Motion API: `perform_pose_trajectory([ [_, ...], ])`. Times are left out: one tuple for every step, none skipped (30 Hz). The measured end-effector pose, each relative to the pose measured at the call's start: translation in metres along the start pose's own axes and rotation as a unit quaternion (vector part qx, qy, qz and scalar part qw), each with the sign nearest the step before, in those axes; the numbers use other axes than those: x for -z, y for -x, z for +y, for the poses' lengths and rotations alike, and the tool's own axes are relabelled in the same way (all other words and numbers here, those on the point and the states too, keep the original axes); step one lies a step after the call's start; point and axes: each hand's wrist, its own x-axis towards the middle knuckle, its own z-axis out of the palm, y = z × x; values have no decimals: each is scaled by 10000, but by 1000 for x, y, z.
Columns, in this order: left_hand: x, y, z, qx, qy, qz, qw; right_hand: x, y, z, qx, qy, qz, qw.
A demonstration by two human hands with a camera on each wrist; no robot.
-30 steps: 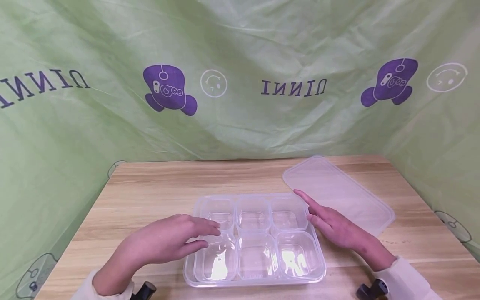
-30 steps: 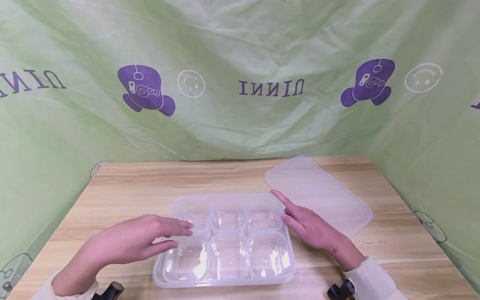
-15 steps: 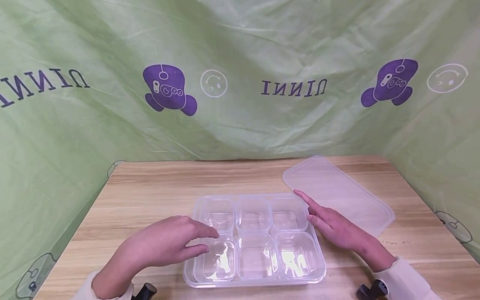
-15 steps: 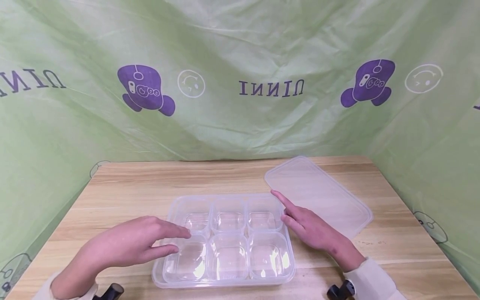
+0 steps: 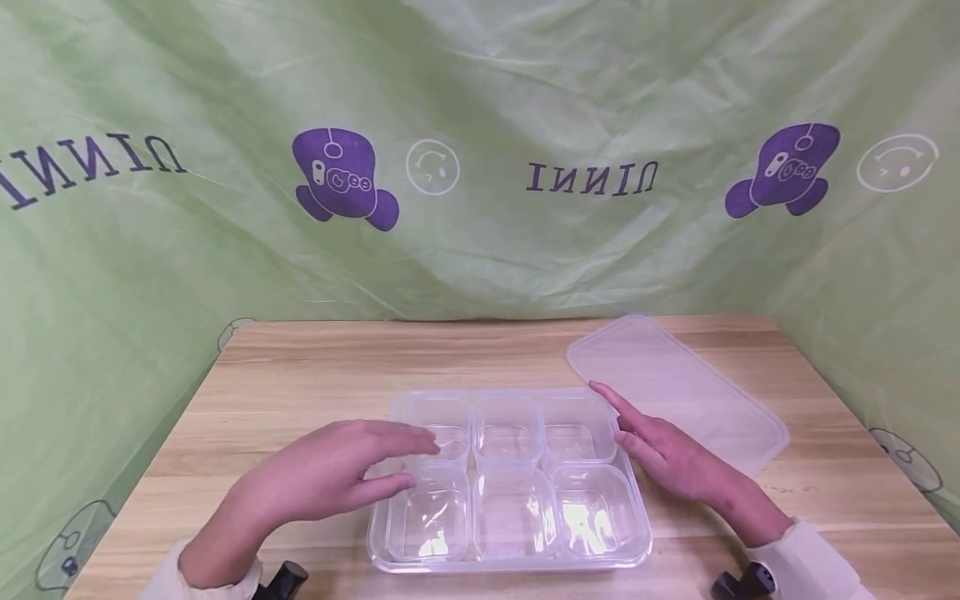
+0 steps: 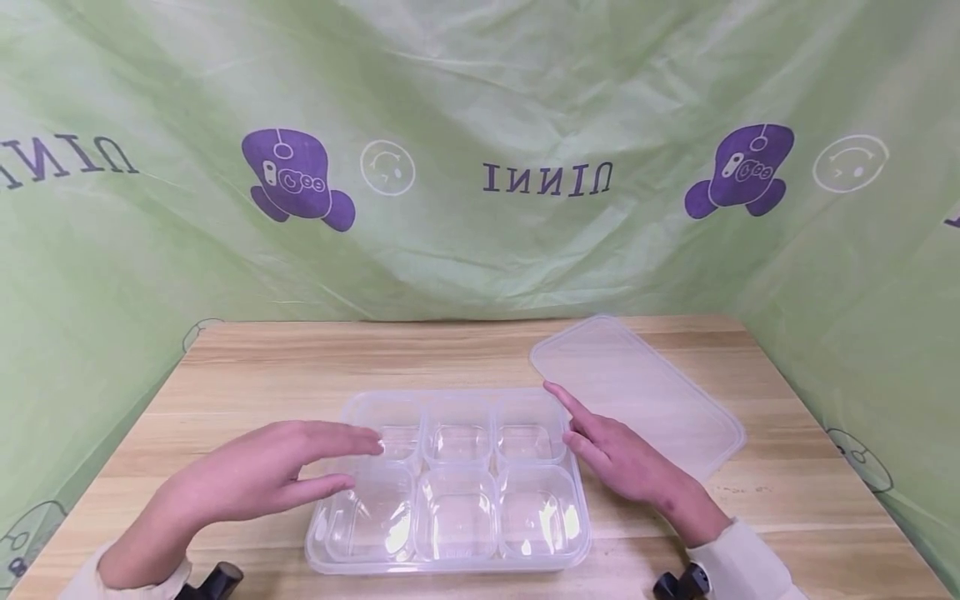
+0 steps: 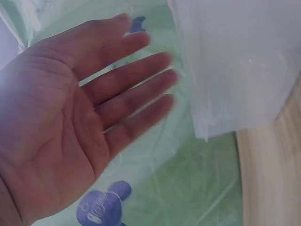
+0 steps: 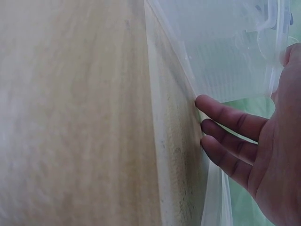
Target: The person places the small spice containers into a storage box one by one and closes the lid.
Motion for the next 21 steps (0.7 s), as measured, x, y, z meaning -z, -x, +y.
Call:
perform_pose_trajectory([
  [0,1,-3,-18,23,171,9998,0,0,0,18,4,10,10000],
  [-1,1,-7,-14,65,346,9994,0,0,0,25,4,20,10000],
  [-1,2,-10,20,127,501,9987,0,0,0,37,6,24,10000],
  [-2,4,-14,92,223,632,9977,0,0,0,33,-7,24,10000],
  [-4,5,-17,169,322,747,9965,0,0,0,15,-33,17,10000],
  [-5,6,-20,278,435,826,9952,0,0,0,2,-52,12,10000],
  [-7,7,-22,379,548,890,9938,0,0,0,-21,-68,3,10000],
  [-9,8,-24,493,644,919,9925,0,1,1,-39,-80,-4,10000],
  [-12,8,-26,617,737,923,9911,0,1,1,-42,-80,-8,10000],
  [-15,9,-28,727,830,918,9896,0,1,1,-62,-93,-17,9999],
  [-17,10,-29,812,906,913,9884,0,1,2,-76,-103,-24,9999],
  [-20,10,-31,890,992,902,9870,0,1,2,-74,-92,-24,9999],
  [-22,10,-33,940,1068,896,9858,-1,1,3,-68,-76,-20,9999],
  [-24,10,-35,976,1118,893,9849,-1,1,3,-58,-73,-17,10000],
  [-25,10,-38,1007,1161,896,9841,-1,1,3,-46,-66,-10,10000],
  [-27,9,-40,1023,1195,899,9835,-1,1,4,-39,-64,-5,10000],
  [-28,9,-42,1039,1229,900,9829,-2,1,4,-32,-57,6,10000],
  [-29,9,-45,1053,1264,893,9823,-2,1,4,-28,-40,17,10000],
  [-31,8,-47,1072,1291,876,9819,-2,1,4,-35,-39,28,10000],
  [-32,8,-49,1099,1322,846,9815,-2,1,4,-44,-47,39,10000],
  [-33,7,-52,1137,1377,812,9806,-2,1,4,-54,-48,49,10000],
])
